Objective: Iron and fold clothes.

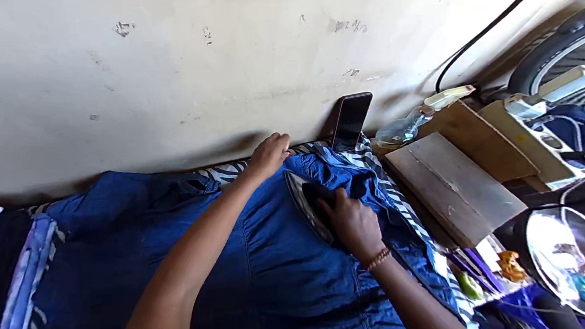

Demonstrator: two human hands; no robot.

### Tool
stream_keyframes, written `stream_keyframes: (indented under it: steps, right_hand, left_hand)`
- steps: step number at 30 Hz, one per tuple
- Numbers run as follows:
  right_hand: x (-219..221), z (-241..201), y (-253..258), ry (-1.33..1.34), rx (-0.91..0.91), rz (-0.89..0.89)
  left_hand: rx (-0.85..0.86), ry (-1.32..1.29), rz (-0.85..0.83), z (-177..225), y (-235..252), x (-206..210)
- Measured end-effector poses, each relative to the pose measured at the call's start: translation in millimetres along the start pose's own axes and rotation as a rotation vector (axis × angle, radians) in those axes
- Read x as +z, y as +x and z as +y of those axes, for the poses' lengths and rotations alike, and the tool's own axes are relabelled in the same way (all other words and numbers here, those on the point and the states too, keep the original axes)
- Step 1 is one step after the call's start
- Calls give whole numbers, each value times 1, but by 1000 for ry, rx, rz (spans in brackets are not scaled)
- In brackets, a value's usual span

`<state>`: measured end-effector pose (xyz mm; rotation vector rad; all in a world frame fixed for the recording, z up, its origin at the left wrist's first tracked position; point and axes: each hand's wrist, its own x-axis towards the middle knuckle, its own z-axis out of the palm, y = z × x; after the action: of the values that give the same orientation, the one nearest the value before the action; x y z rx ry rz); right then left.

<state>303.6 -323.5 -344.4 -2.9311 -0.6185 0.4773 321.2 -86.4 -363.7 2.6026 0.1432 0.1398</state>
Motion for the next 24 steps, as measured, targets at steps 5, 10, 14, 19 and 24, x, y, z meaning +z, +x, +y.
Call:
stream_keyframes:
  steps: [5,10,14,19,24]
  right_hand:
    - [-11,-29,37,0,-94,-52]
    - [-10,-20,46,-191,-544,-220]
    - [-8,-27,32,-327,-757,-274]
    - [-1,-54,44,-305,-709,-218]
    - [-5,-86,38,-217,-453,-188]
  left_hand:
    - [-190,-25,-265,-96,-98,-46]
    - [-458,252,-613,-137,-188,-101]
    - [-553,569,-325,-143,-197,-106]
    - [-344,511,-161,-113,-170,-84]
    - [-279,194,-352,-102,-143,-61]
